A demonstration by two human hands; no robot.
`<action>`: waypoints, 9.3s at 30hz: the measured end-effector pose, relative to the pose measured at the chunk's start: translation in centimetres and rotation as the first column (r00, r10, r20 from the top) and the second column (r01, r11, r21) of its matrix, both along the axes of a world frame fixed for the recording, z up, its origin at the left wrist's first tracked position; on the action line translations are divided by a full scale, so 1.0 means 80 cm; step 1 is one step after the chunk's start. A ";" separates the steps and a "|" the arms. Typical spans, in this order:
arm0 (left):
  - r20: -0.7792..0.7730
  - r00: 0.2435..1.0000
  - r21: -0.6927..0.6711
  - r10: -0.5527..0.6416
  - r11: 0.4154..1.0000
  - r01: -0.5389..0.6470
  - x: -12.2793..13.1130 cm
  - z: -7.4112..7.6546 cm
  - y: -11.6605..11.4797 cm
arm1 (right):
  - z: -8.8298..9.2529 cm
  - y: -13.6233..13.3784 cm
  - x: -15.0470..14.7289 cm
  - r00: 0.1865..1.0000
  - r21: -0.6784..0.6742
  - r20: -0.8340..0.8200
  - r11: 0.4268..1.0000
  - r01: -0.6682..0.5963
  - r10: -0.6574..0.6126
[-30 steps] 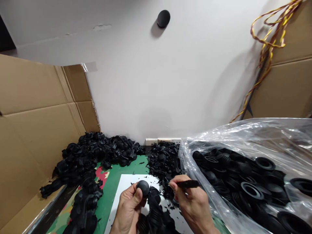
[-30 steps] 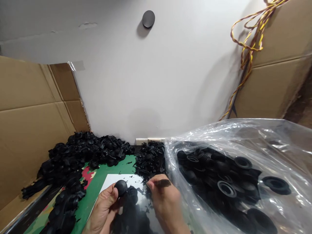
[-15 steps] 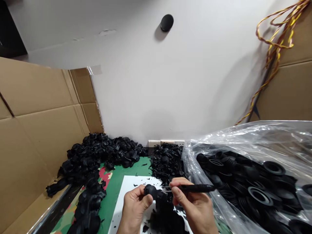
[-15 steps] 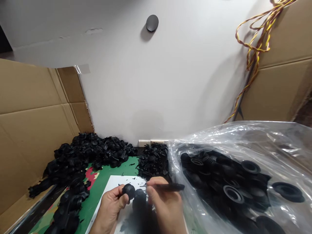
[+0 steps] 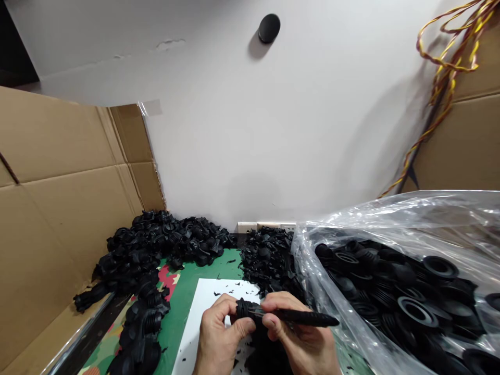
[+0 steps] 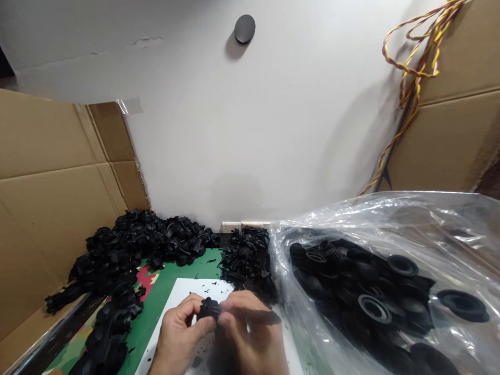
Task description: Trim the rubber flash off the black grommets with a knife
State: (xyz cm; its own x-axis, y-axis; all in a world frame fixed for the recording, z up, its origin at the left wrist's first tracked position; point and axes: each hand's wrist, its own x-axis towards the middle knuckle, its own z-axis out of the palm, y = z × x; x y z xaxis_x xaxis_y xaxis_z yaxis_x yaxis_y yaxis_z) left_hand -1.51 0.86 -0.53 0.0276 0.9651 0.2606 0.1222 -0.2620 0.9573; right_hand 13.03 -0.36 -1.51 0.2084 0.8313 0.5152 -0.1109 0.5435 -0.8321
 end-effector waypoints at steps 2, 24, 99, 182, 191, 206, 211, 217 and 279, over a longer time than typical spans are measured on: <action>-0.009 1.000 -0.006 0.010 1.000 -0.010 0.001 0.002 -0.001 | -0.004 0.000 -0.001 1.000 0.001 0.009 1.000 0.002 -0.002; -0.189 0.982 -0.047 0.026 0.998 -0.035 0.011 0.015 -0.011 | 0.006 0.003 0.012 0.989 0.055 0.148 0.998 -0.030 0.021; 0.536 0.834 -0.455 0.132 0.877 0.154 0.001 0.004 0.010 | 0.033 0.006 0.015 0.909 -0.242 0.399 0.970 -0.023 0.121; 0.688 0.725 -0.245 -0.011 0.937 0.247 -0.019 0.019 0.010 | 0.000 0.018 0.039 0.880 -0.122 0.457 0.971 0.204 -0.128; 0.694 0.710 -0.254 -0.115 0.884 0.392 -0.018 0.023 0.002 | 0.013 0.004 0.025 0.951 -0.163 0.305 0.981 0.106 -0.052; 0.695 0.689 -0.191 -0.207 0.870 0.454 -0.017 0.022 -0.001 | 0.020 -0.006 0.011 0.969 -0.200 0.242 0.980 0.012 0.038; 0.682 0.702 -0.185 -0.205 0.880 0.436 -0.018 0.020 0.001 | 0.016 -0.006 0.009 0.967 -0.179 0.247 0.984 -0.016 0.061; 0.646 0.736 -0.177 -0.204 0.898 0.403 -0.019 0.017 0.004 | 0.006 -0.002 0.009 0.961 -0.154 0.264 0.987 -0.047 0.086; 0.062 0.993 0.148 0.095 0.984 -0.104 0.025 0.015 -0.016 | 0.019 0.010 0.001 0.963 -0.656 -0.129 0.707 -0.262 0.237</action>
